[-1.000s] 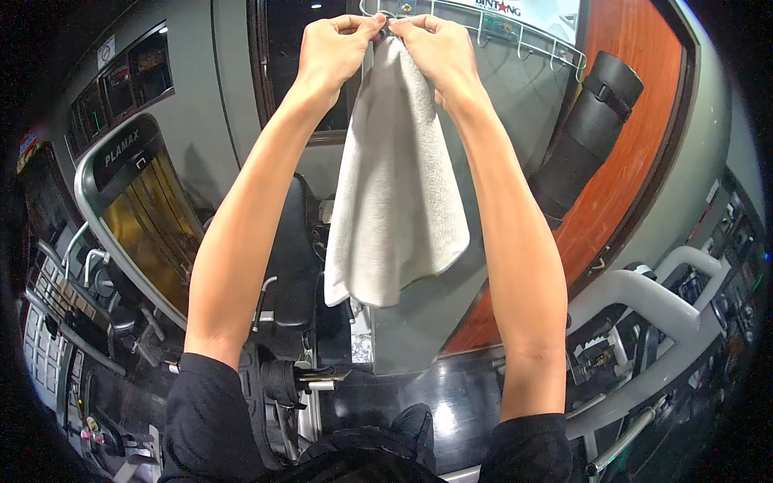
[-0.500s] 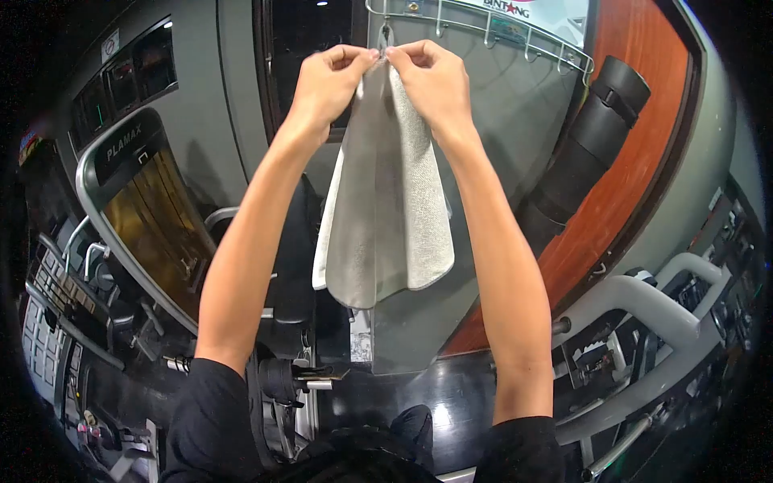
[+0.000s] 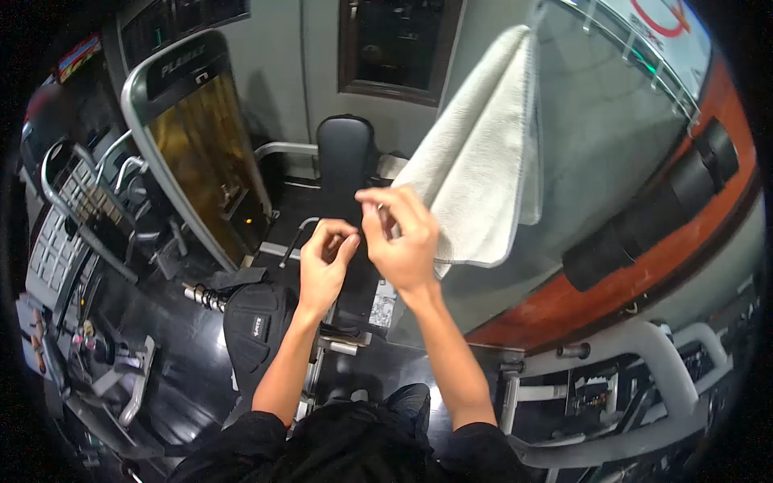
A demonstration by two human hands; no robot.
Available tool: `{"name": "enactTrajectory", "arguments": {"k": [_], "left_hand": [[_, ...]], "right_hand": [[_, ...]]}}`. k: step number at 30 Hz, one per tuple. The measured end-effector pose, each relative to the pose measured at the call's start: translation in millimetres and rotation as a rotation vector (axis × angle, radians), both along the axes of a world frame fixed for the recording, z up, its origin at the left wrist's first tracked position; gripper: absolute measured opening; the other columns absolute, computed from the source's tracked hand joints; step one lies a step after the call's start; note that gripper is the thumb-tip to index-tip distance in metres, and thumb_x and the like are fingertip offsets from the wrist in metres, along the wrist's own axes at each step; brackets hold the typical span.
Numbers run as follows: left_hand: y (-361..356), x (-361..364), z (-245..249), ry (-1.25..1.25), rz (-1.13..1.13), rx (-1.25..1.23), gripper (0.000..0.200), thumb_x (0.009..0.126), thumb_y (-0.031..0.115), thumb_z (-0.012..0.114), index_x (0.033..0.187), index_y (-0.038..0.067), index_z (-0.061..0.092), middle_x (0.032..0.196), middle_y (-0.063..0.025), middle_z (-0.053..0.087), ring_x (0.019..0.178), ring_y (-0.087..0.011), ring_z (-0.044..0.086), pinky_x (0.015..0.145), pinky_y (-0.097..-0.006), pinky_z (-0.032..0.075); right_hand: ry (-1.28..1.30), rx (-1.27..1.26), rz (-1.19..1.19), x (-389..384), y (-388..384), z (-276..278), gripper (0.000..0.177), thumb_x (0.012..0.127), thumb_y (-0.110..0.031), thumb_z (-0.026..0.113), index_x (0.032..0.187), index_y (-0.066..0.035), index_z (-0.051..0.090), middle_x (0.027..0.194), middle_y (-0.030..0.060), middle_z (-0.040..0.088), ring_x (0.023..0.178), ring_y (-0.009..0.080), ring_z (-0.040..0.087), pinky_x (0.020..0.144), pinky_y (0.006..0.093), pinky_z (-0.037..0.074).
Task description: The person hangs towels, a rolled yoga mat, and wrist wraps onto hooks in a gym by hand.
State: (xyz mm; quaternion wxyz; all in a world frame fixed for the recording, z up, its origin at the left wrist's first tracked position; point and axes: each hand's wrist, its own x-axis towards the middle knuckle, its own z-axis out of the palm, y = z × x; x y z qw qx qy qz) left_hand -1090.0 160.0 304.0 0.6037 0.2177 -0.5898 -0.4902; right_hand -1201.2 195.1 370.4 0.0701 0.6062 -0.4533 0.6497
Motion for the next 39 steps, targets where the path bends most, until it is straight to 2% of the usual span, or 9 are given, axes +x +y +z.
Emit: {"name": "enactTrajectory", "arguments": {"k": [7,11,17,21,27,31,33,34,39], "left_hand": [[18.8,82.1,-72.9,-0.021,0.244,0.148,0.006,0.087,-0.001,0.062,0.093,-0.001,0.061,0.085,0.001,0.054,0.07,-0.0029,0.046,0.063,-0.0174,0.037],[33.1,134.7,-108.8,-0.208,0.495,0.145,0.005,0.085,0.002,0.064,0.09,0.001,0.063,0.079,0.0005,0.054,0.063,-0.0045,0.044,0.054,-0.0211,0.034],[51.1,172.3,-133.1,-0.623,0.625,0.12,0.014,0.081,0.006,0.066,0.096,0.004,0.066,0.09,-0.0082,0.059,0.075,-0.0185,0.056,0.067,-0.0286,0.045],[65.0,162.5,-149.2,-0.805,0.579,0.157,0.023,0.081,0.015,0.067,0.103,0.007,0.068,0.101,-0.012,0.06,0.094,-0.0297,0.059,0.082,-0.0381,0.048],[72.6,144.6,-156.6,-0.973,0.622,0.102,0.028,0.081,0.016,0.067,0.105,0.001,0.066,0.1,-0.0138,0.059,0.094,-0.0315,0.058,0.084,-0.0394,0.046],[69.2,143.3,-157.0,-0.989,0.631,0.143,0.026,0.08,0.014,0.068,0.102,0.001,0.067,0.099,-0.0137,0.059,0.094,-0.0316,0.058,0.083,-0.0395,0.046],[68.8,142.2,-158.5,-0.969,0.638,0.143,0.024,0.078,0.013,0.07,0.098,0.0,0.067,0.098,-0.0134,0.059,0.092,-0.0315,0.058,0.082,-0.0393,0.046],[69.1,141.5,-156.1,-0.952,0.642,0.171,0.023,0.078,0.013,0.07,0.097,0.0,0.067,0.097,-0.0134,0.059,0.091,-0.0314,0.058,0.081,-0.0392,0.046],[70.1,142.0,-159.6,-0.835,0.577,0.259,0.017,0.078,0.011,0.07,0.091,0.001,0.065,0.088,-0.0124,0.061,0.087,-0.0306,0.058,0.08,-0.0386,0.046]], "right_hand": [[-0.452,0.524,0.614,60.1,-46.4,-113.5,0.011,0.092,-0.005,0.058,0.101,-0.001,0.065,0.08,-0.0022,0.058,0.07,0.003,0.051,0.062,0.0171,0.04],[-0.291,0.678,0.632,84.1,-60.7,-175.9,0.012,0.092,-0.011,0.06,0.097,-0.003,0.067,0.066,-0.007,0.052,0.057,-0.001,0.04,0.05,0.0191,0.031],[0.039,0.907,0.472,94.3,-54.2,-223.1,0.02,0.085,-0.018,0.068,0.101,-0.005,0.069,0.084,0.0063,0.065,0.066,0.0101,0.055,0.065,0.0261,0.047],[0.426,1.336,0.202,89.4,-33.3,-227.9,0.05,0.085,-0.056,0.058,0.11,-0.013,0.066,0.105,0.0165,0.066,0.102,0.0349,0.062,0.088,0.0452,0.048],[0.356,1.47,0.155,86.8,-22.2,-223.7,0.069,0.083,-0.068,0.048,0.116,-0.009,0.064,0.111,0.0197,0.065,0.109,0.0368,0.059,0.093,0.0472,0.045],[0.269,1.469,0.161,83.0,-19.2,-223.9,0.069,0.08,-0.066,0.056,0.118,-0.009,0.063,0.102,0.0189,0.068,0.102,0.0344,0.064,0.089,0.044,0.048],[0.089,1.376,0.266,75.8,-17.7,-239.8,0.067,0.077,-0.06,0.066,0.118,-0.008,0.062,0.088,0.0153,0.07,0.083,0.0274,0.068,0.074,0.038,0.051],[0.0,1.367,0.304,73.5,-18.7,-247.7,0.062,0.076,-0.047,0.075,0.119,-0.005,0.06,0.076,0.01,0.068,0.066,0.016,0.063,0.061,0.0318,0.049],[-0.342,1.276,0.471,71.9,-9.5,-248.0,0.053,0.079,-0.027,0.077,0.121,-0.002,0.057,0.075,0.0053,0.065,0.064,0.0099,0.06,0.058,0.0252,0.047]]}}
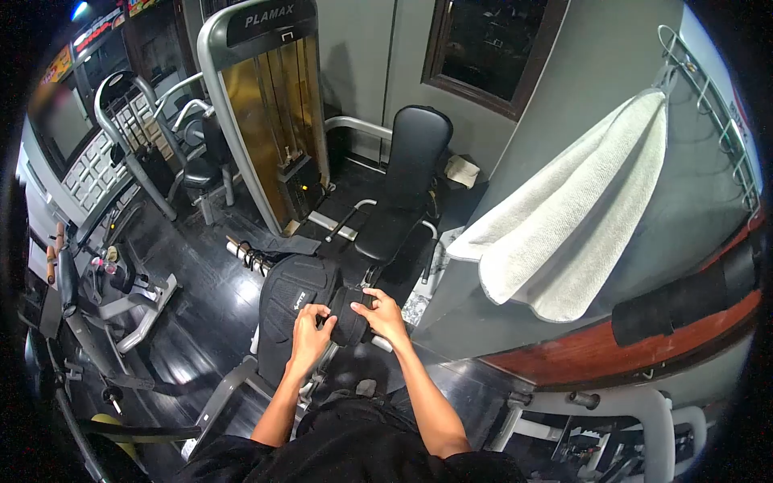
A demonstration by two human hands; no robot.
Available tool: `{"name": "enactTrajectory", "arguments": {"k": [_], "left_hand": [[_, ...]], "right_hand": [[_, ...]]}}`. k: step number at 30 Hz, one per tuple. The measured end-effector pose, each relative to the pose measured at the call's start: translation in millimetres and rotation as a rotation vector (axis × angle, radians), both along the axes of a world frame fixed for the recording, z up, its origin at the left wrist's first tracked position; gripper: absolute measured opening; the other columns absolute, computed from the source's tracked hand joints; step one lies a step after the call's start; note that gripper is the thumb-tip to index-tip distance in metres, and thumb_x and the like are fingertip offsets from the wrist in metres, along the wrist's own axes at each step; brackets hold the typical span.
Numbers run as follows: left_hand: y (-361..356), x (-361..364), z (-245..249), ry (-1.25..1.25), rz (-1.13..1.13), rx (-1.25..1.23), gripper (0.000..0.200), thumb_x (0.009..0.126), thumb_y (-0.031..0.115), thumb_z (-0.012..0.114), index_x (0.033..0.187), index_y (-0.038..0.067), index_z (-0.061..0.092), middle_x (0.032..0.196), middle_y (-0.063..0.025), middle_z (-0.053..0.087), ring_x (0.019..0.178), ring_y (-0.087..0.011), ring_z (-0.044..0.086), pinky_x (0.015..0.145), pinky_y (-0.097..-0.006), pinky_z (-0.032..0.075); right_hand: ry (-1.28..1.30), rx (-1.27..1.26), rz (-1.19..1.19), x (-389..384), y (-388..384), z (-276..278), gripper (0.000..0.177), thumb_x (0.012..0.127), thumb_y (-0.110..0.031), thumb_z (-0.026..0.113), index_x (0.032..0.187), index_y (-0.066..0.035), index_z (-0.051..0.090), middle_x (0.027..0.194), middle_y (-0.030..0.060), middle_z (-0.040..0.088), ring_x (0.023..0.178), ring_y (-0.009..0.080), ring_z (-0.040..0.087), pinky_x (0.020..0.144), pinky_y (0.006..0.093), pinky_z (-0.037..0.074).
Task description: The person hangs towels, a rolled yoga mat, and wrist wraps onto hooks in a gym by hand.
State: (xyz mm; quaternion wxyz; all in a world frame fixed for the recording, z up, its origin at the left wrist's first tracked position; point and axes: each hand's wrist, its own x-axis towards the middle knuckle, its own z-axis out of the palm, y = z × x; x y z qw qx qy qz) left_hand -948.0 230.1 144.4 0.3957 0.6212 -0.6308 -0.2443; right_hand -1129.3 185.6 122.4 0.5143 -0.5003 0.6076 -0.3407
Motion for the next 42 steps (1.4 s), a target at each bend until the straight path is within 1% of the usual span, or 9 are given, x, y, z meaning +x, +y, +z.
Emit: {"name": "enactTrajectory", "arguments": {"k": [6,9,16,19,25,28,31,35,42], "left_hand": [[5.5,9.8,4.4,0.166,-0.059,0.026,0.016,0.079,0.008,0.07,0.089,0.0,0.062,0.074,-0.0046,0.06,0.066,-0.0137,0.052,0.062,-0.0295,0.043],[9.0,11.2,11.3,0.591,-0.127,0.202,0.014,0.084,0.01,0.069,0.094,0.004,0.062,0.075,0.0061,0.054,0.063,-0.0006,0.044,0.054,-0.0175,0.034],[8.0,8.9,43.8,0.892,-0.363,0.422,0.024,0.093,0.022,0.061,0.108,0.003,0.059,0.084,0.0031,0.06,0.072,-0.0042,0.052,0.061,-0.0194,0.041],[6.4,5.7,55.5,1.281,-0.374,0.598,0.031,0.096,0.025,0.054,0.116,0.002,0.057,0.112,-0.0076,0.063,0.1,-0.0158,0.06,0.087,-0.0312,0.05],[16.0,-14.3,102.3,1.349,-0.276,0.419,0.032,0.098,0.028,0.051,0.118,0.003,0.055,0.11,-0.0085,0.062,0.099,-0.0185,0.061,0.085,-0.0336,0.051],[5.4,-13.0,114.9,1.459,-0.211,0.346,0.036,0.098,0.033,0.049,0.118,0.003,0.053,0.108,-0.0095,0.062,0.096,-0.0203,0.063,0.084,-0.0361,0.052],[-4.4,-8.6,119.6,1.504,-0.194,0.338,0.036,0.098,0.038,0.049,0.112,0.005,0.056,0.105,-0.0088,0.064,0.094,-0.0201,0.064,0.082,-0.0364,0.054],[-14.9,-4.5,125.0,1.531,-0.133,0.331,0.035,0.097,0.04,0.051,0.109,0.008,0.059,0.103,-0.0066,0.065,0.093,-0.0203,0.065,0.08,-0.0378,0.054],[-36.9,12.8,110.5,1.537,-0.198,0.248,0.039,0.098,0.04,0.049,0.115,0.007,0.058,0.11,-0.0075,0.064,0.1,-0.0218,0.062,0.088,-0.0403,0.05]], "right_hand": [[-0.386,-0.078,-0.022,3.9,15.2,15.4,0.05,0.083,-0.01,0.074,0.127,-0.003,0.052,0.09,0.0072,0.065,0.08,0.0101,0.06,0.068,0.0236,0.049],[-0.457,-0.085,0.042,3.2,21.2,40.1,0.053,0.083,-0.007,0.072,0.131,-0.004,0.048,0.098,0.0081,0.064,0.086,0.0105,0.06,0.072,0.0245,0.05],[-0.625,-0.288,0.147,3.5,38.2,88.4,0.08,0.081,-0.004,0.074,0.146,-0.012,0.028,0.093,0.001,0.057,0.079,0.0065,0.054,0.071,0.0204,0.047],[-0.602,-0.224,0.241,-8.2,49.1,104.6,0.095,0.079,-0.005,0.076,0.151,-0.015,0.015,0.084,-0.0013,0.05,0.074,0.0049,0.047,0.068,0.0195,0.042],[-0.506,-0.254,0.351,-17.3,66.4,121.4,0.108,0.077,-0.013,0.079,0.152,-0.013,0.001,0.089,0.0017,0.056,0.08,0.0073,0.053,0.077,0.0223,0.043],[-0.374,-0.252,0.432,-22.3,73.1,104.7,0.078,0.079,-0.016,0.078,0.143,-0.003,0.035,0.109,0.0083,0.065,0.101,0.0126,0.058,0.093,0.0274,0.044],[-0.429,0.021,0.453,-35.2,83.2,108.8,0.044,0.08,-0.022,0.078,0.115,-0.003,0.059,0.101,0.002,0.063,0.093,0.0081,0.056,0.084,0.0263,0.046],[-0.068,-0.135,0.575,-59.4,87.2,89.9,0.024,0.087,-0.022,0.07,0.089,-0.002,0.058,0.079,-0.0034,0.054,0.078,0.0048,0.054,0.069,0.0246,0.045],[-0.281,0.045,0.473,-91.9,112.1,106.0,0.021,0.091,-0.019,0.065,0.1,-0.001,0.061,0.081,0.0009,0.063,0.067,0.006,0.056,0.062,0.0236,0.046]]}}
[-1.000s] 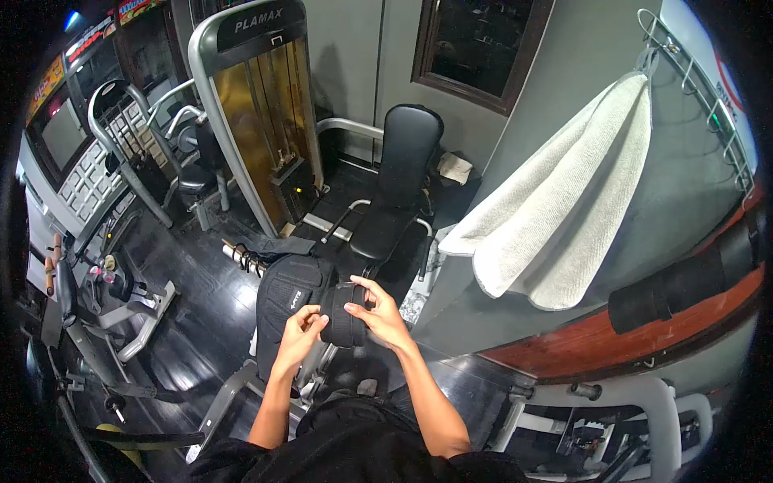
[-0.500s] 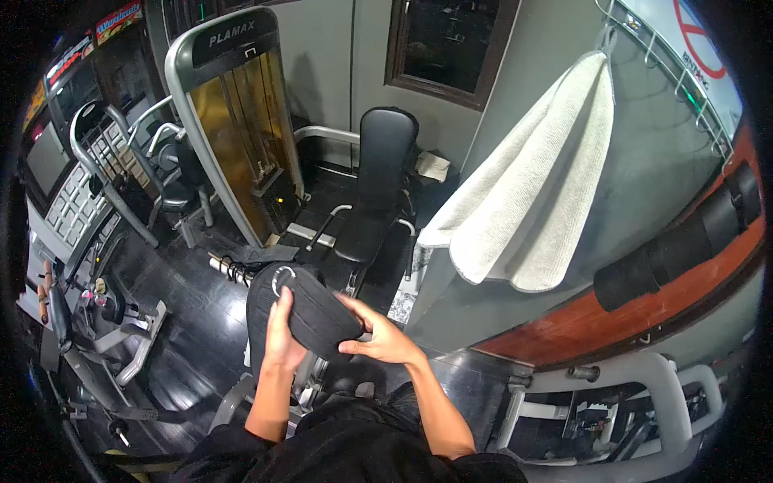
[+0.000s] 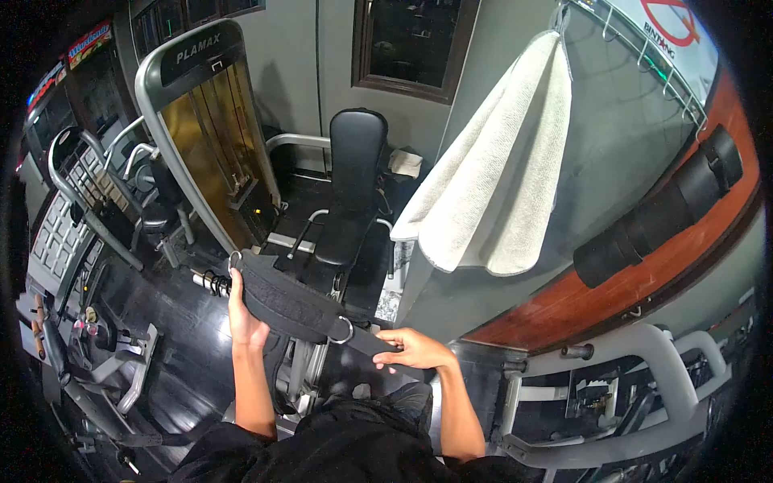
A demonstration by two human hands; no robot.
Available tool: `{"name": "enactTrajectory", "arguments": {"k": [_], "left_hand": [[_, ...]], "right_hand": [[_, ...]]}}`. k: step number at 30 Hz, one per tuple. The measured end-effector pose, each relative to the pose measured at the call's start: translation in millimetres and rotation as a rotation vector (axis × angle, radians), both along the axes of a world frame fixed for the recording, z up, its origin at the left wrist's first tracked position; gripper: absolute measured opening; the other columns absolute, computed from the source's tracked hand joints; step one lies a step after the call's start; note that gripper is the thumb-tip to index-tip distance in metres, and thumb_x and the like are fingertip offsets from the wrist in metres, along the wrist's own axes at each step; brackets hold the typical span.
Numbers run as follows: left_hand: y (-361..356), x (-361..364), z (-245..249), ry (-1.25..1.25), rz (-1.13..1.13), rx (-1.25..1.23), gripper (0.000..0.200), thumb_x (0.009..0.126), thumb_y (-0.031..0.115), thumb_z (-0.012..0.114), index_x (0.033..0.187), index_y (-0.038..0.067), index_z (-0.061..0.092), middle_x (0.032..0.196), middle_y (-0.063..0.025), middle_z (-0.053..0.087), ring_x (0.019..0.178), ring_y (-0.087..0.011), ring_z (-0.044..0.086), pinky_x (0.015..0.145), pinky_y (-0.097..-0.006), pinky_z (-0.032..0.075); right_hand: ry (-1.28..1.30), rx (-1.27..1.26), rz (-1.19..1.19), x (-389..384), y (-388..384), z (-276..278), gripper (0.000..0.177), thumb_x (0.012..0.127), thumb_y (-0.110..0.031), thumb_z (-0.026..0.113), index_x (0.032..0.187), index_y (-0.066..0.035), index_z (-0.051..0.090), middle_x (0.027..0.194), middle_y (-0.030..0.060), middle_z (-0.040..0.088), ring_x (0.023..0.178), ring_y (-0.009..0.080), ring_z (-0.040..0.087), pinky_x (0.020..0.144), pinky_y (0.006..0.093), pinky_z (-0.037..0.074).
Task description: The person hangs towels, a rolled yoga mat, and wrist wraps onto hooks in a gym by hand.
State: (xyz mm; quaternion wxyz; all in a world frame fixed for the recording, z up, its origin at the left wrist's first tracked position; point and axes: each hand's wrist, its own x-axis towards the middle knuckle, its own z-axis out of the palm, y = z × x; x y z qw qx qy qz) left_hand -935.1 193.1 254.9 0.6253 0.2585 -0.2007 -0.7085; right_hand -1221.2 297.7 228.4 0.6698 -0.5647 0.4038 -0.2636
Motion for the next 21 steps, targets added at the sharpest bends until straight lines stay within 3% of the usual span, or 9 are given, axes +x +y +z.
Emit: {"name": "enactTrajectory", "arguments": {"k": [8,13,15,16,18,19,20,21], "left_hand": [[-7.7,5.9,-4.7,0.038,-0.012,-0.007,0.038,0.098,0.04,0.049,0.114,0.007,0.06,0.105,-0.0081,0.066,0.095,-0.023,0.064,0.086,-0.0393,0.052],[-5.6,6.7,1.1,0.097,-0.072,-0.025,0.038,0.098,0.039,0.048,0.111,0.007,0.062,0.106,-0.0101,0.067,0.096,-0.0249,0.065,0.089,-0.0411,0.052],[-0.7,0.6,14.9,0.148,0.058,0.126,0.036,0.098,0.038,0.048,0.114,0.008,0.061,0.094,-0.0042,0.066,0.079,-0.0182,0.063,0.072,-0.0347,0.052],[-3.9,4.3,5.3,0.148,0.056,0.126,0.036,0.098,0.038,0.048,0.114,0.008,0.061,0.094,-0.0042,0.066,0.079,-0.0182,0.063,0.072,-0.0347,0.052],[-11.2,14.3,-13.3,0.332,-0.129,-0.139,0.035,0.099,0.037,0.047,0.117,0.01,0.058,0.076,0.0027,0.057,0.06,-0.0107,0.049,0.053,-0.0277,0.039],[-8.4,11.2,-8.4,0.307,-0.048,-0.007,0.034,0.099,0.036,0.046,0.121,0.012,0.056,0.067,0.0051,0.045,0.051,-0.0083,0.032,0.049,-0.0256,0.024],[-8.9,13.1,-12.5,0.304,-0.048,-0.007,0.034,0.099,0.036,0.046,0.121,0.012,0.056,0.067,0.0051,0.045,0.051,-0.0083,0.032,0.049,-0.0256,0.024],[-8.9,14.5,-15.7,0.291,-0.123,-0.079,0.034,0.1,0.036,0.045,0.12,0.012,0.056,0.067,0.0046,0.046,0.05,-0.0086,0.033,0.049,-0.0257,0.026]], "right_hand": [[0.085,-0.005,-0.231,-40.4,26.5,-5.6,0.029,0.088,-0.019,0.069,0.11,-0.001,0.063,0.087,0.0023,0.066,0.063,0.0045,0.055,0.059,0.0204,0.044],[0.172,-0.068,-0.326,-52.4,40.5,-9.5,0.028,0.08,-0.013,0.076,0.104,-0.001,0.067,0.091,0.0012,0.068,0.085,0.0109,0.059,0.081,0.0265,0.045],[0.24,-0.178,-0.428,-48.2,42.2,-12.2,0.028,0.079,-0.013,0.076,0.103,-0.001,0.068,0.089,0.0013,0.068,0.085,0.0106,0.059,0.081,0.0263,0.045],[0.309,-0.288,-0.53,-47.3,43.5,-13.8,0.028,0.078,-0.013,0.077,0.102,-0.001,0.068,0.088,0.0014,0.067,0.085,0.0103,0.059,0.081,0.026,0.045],[0.312,-0.321,-0.585,-48.7,40.2,-24.5,0.031,0.074,-0.008,0.079,0.102,-0.001,0.067,0.091,0.0027,0.066,0.087,0.0107,0.059,0.082,0.0246,0.045],[0.122,-0.402,-0.776,-46.4,36.8,-28.4,0.034,0.072,-0.004,0.079,0.103,-0.002,0.064,0.093,0.0034,0.064,0.088,0.0109,0.058,0.081,0.024,0.046],[-0.074,-0.48,-0.961,-44.8,35.2,-30.3,0.039,0.07,0.001,0.079,0.105,-0.002,0.062,0.095,0.0041,0.063,0.09,0.011,0.058,0.08,0.0235,0.046],[-0.276,-0.364,-1.01,-47.3,36.1,-29.9,0.046,0.068,0.006,0.079,0.107,-0.004,0.056,0.097,0.0045,0.059,0.092,0.0119,0.057,0.079,0.0236,0.048]]}}
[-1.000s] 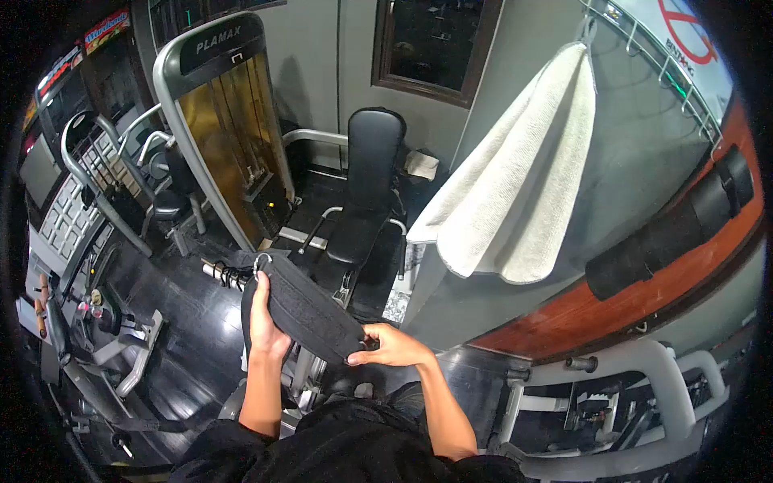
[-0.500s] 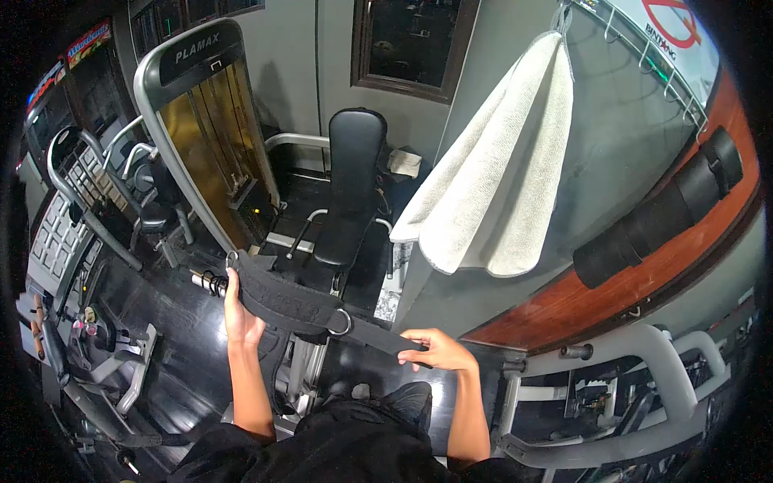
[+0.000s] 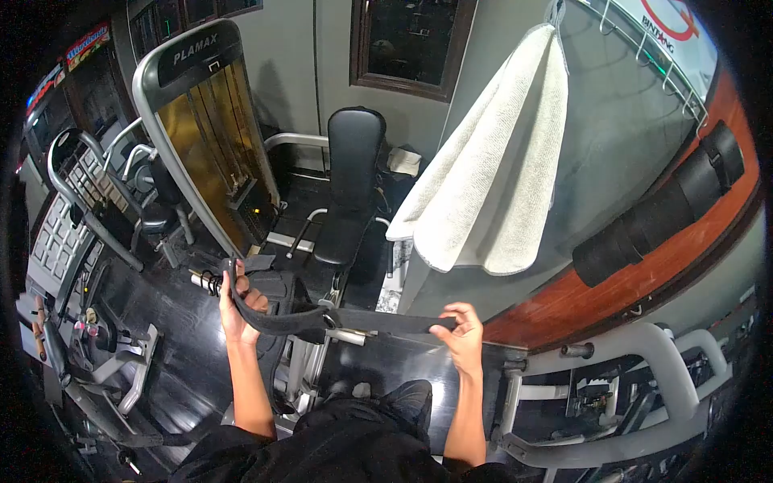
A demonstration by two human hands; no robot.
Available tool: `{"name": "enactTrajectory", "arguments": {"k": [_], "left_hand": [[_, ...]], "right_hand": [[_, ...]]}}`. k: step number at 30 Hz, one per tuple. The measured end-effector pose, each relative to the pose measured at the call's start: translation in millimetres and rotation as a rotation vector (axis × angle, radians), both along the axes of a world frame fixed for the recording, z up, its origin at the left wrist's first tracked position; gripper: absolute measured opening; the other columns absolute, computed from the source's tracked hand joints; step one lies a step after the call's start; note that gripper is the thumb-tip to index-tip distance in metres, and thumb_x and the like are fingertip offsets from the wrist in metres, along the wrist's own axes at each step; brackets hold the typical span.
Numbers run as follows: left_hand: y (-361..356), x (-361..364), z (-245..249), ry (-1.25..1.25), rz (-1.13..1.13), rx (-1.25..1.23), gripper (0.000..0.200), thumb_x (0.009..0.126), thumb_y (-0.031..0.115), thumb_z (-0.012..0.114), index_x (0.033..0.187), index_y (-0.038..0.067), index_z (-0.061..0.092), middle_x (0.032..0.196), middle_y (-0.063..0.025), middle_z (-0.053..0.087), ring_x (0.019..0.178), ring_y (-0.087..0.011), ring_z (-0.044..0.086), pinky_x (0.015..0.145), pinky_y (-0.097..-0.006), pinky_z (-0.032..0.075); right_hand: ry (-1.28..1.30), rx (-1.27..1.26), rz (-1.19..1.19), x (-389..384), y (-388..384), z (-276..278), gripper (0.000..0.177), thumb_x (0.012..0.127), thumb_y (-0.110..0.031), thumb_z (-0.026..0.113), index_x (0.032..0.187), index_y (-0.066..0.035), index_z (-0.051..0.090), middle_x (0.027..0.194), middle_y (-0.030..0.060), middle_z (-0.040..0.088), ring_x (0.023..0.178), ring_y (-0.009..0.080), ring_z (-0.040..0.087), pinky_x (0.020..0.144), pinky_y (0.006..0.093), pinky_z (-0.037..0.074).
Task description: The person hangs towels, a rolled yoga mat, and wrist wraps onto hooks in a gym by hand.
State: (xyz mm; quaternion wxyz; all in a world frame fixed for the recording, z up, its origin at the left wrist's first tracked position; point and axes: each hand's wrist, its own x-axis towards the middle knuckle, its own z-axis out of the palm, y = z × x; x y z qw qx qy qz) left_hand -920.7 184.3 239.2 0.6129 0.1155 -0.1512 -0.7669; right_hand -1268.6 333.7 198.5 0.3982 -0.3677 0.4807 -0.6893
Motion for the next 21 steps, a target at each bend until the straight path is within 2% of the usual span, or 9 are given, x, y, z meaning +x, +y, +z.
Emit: {"name": "enactTrajectory", "arguments": {"k": [5,6,7,9,11,13,14,17,21], "left_hand": [[8.6,-9.7,-9.4,-0.141,-0.209,-0.159,0.036,0.1,0.037,0.042,0.123,0.01,0.051,0.063,-0.0002,0.048,0.04,-0.0125,0.04,0.039,-0.0276,0.03],[11.6,-15.5,-6.4,-0.305,-0.205,-0.151,0.038,0.096,0.038,0.05,0.121,0.009,0.049,0.06,-0.0024,0.048,0.038,-0.0146,0.041,0.037,-0.0288,0.03],[13.3,-18.6,0.3,-0.262,-0.346,-0.252,0.039,0.091,0.037,0.057,0.115,0.006,0.052,0.071,-0.0028,0.055,0.051,-0.0135,0.051,0.049,-0.0281,0.042],[19.3,-39.9,7.1,-0.639,-0.245,-0.391,0.047,0.087,0.047,0.062,0.107,0.005,0.053,0.064,-0.0009,0.051,0.04,-0.0126,0.049,0.037,-0.0277,0.04],[25.5,-50.2,6.0,-0.748,-0.317,-0.461,0.046,0.087,0.046,0.063,0.102,0.002,0.058,0.091,-0.004,0.061,0.083,-0.0121,0.059,0.076,-0.0278,0.049],[28.5,-56.8,4.5,-0.784,-0.486,-0.578,0.042,0.092,0.039,0.059,0.105,0.0,0.06,0.098,-0.0063,0.062,0.096,-0.014,0.056,0.09,-0.029,0.042],[28.3,-59.6,5.4,-0.844,-0.513,-0.73,0.039,0.095,0.034,0.054,0.107,-0.003,0.06,0.099,-0.0081,0.063,0.098,-0.0164,0.057,0.09,-0.03,0.042],[30.8,-66.4,2.9,-0.826,-0.699,-0.821,0.033,0.097,0.026,0.051,0.11,-0.003,0.06,0.107,-0.0099,0.063,0.103,-0.0179,0.056,0.094,-0.0316,0.041],[34.1,-71.1,2.5,-0.904,-0.687,-0.946,0.023,0.099,0.016,0.048,0.113,-0.001,0.055,0.104,-0.0066,0.059,0.103,-0.0141,0.053,0.094,-0.029,0.04]], "right_hand": [[-0.355,-0.314,0.029,19.2,-5.5,4.4,0.04,0.07,-0.003,0.08,0.101,-0.007,0.054,0.084,0.0054,0.06,0.087,0.0201,0.063,0.081,0.0385,0.052],[-0.44,-0.389,0.093,26.8,-6.2,7.6,0.037,0.071,-0.007,0.081,0.097,-0.008,0.055,0.078,0.0058,0.06,0.085,0.0224,0.064,0.083,0.0445,0.052],[-0.41,-0.367,0.117,32.1,-6.8,8.3,0.028,0.075,-0.016,0.079,0.089,-0.008,0.056,0.071,0.0072,0.06,0.082,0.0254,0.066,0.087,0.0545,0.049],[-0.519,-0.335,0.244,46.3,-7.5,17.0,0.023,0.08,-0.018,0.075,0.084,-0.006,0.057,0.076,0.008,0.061,0.078,0.0271,0.066,0.086,0.0553,0.05],[-0.49,-0.358,0.315,51.8,-10.4,16.5,0.022,0.086,-0.02,0.07,0.092,-0.002,0.059,0.079,0.0077,0.061,0.075,0.0265,0.067,0.079,0.0491,0.054],[-0.389,-0.176,0.409,53.8,-12.4,20.4,0.028,0.091,-0.023,0.063,0.105,0.001,0.061,0.079,0.0063,0.058,0.072,0.0251,0.066,0.07,0.0402,0.056],[-0.345,-0.143,0.441,57.6,-14.1,25.4,0.035,0.094,-0.027,0.058,0.115,0.001,0.06,0.079,0.0057,0.058,0.067,0.0191,0.063,0.063,0.032,0.054],[-0.09,0.058,0.542,61.5,-21.8,42.3,0.036,0.096,-0.027,0.056,0.118,0.001,0.059,0.077,0.0046,0.056,0.063,0.0139,0.058,0.059,0.0287,0.051],[-0.136,0.175,0.662,69.1,-28.2,40.1,0.021,0.094,-0.02,0.06,0.102,-0.001,0.057,0.079,-0.0008,0.059,0.064,0.0056,0.052,0.054,0.0217,0.045]]}}
